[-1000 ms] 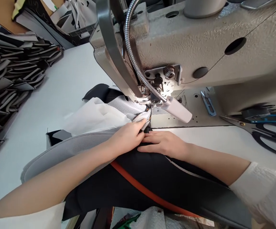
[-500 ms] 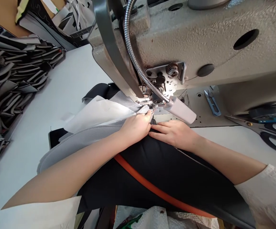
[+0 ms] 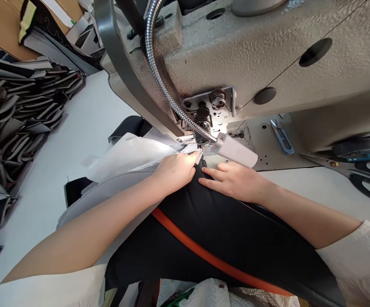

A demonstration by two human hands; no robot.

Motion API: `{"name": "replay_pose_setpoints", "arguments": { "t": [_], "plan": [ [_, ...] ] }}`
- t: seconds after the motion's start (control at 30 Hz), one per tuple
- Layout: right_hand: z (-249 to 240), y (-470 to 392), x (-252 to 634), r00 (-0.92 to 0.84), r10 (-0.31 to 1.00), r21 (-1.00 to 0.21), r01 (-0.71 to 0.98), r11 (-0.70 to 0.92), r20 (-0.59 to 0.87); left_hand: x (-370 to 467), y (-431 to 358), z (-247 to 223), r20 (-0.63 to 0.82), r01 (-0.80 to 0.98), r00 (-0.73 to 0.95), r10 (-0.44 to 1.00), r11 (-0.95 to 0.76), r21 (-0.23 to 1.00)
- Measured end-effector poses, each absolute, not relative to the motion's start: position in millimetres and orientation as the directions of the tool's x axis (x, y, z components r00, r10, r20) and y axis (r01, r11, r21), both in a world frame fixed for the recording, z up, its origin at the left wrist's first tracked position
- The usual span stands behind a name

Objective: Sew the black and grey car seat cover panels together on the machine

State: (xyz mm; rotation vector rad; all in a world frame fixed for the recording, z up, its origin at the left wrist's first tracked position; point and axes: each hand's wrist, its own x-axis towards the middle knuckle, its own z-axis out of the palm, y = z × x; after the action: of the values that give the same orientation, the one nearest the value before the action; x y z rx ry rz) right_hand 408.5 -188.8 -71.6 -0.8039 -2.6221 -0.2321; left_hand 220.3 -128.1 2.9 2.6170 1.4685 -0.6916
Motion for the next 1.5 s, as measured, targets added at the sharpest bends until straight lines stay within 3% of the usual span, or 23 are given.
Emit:
{"name": "replay_pose_setpoints", "arguments": {
  "t": [0.2,0.3,0.43,0.5,0.6,0.67,0.7,0.8,0.87,0.93,1.07,1.13,1.3,1.5],
  "plan": [
    [-70,-182,412,-0.724,0.551,0.024,0.614,0.789,0.415,232,-136,-2,-0.347,0.768,0.508,0.788,-0.597,-0.233],
    [-67,-182,420,-0.809,0.479,0.018,0.515,0.857,0.340,236,-152,-4,-0.320,0.761,0.501,0.804,-0.585,-0.281],
    [-67,-188,418,-0.846,0.455,0.048,0.485,0.873,0.277,223,-155,-1,-0.415,0.812,0.398,0.819,-0.524,-0.257],
    [-66,-193,408,-0.814,0.510,0.062,0.545,0.836,0.277,207,-142,4,-0.464,0.852,0.417,0.782,-0.514,-0.101],
    [-63,-199,391,-0.781,0.571,0.078,0.605,0.793,0.254,188,-120,12,-0.508,0.819,0.572,0.644,-0.488,0.303],
    [-61,-202,386,-0.773,0.588,0.087,0.620,0.780,0.240,185,-117,13,-0.505,0.791,0.612,0.609,-0.475,0.386],
    [-60,-202,385,-0.771,0.590,0.087,0.622,0.778,0.240,187,-121,13,-0.512,0.806,0.591,0.624,-0.488,0.334],
    [-60,-201,389,-0.772,0.578,0.085,0.615,0.784,0.266,198,-141,7,-0.518,0.836,0.479,0.709,-0.548,0.023],
    [-60,-200,393,-0.773,0.568,0.086,0.610,0.788,0.281,203,-150,4,-0.513,0.822,0.452,0.730,-0.564,-0.079],
    [-61,-198,394,-0.777,0.560,0.085,0.603,0.793,0.289,200,-149,4,-0.510,0.829,0.466,0.724,-0.558,-0.034],
    [-62,-195,396,-0.786,0.538,0.062,0.580,0.812,0.304,185,-130,7,-0.477,0.809,0.583,0.658,-0.527,0.260],
    [-63,-193,398,-0.783,0.532,0.038,0.572,0.819,0.324,182,-124,7,-0.464,0.790,0.613,0.640,-0.516,0.331],
    [-67,-187,405,-0.752,0.537,0.025,0.589,0.807,0.382,200,-128,6,-0.510,0.852,0.509,0.693,-0.492,0.182],
    [-69,-182,411,-0.731,0.551,0.046,0.617,0.785,0.402,215,-133,5,-0.474,0.818,0.500,0.725,-0.575,-0.016]
  ]
}}
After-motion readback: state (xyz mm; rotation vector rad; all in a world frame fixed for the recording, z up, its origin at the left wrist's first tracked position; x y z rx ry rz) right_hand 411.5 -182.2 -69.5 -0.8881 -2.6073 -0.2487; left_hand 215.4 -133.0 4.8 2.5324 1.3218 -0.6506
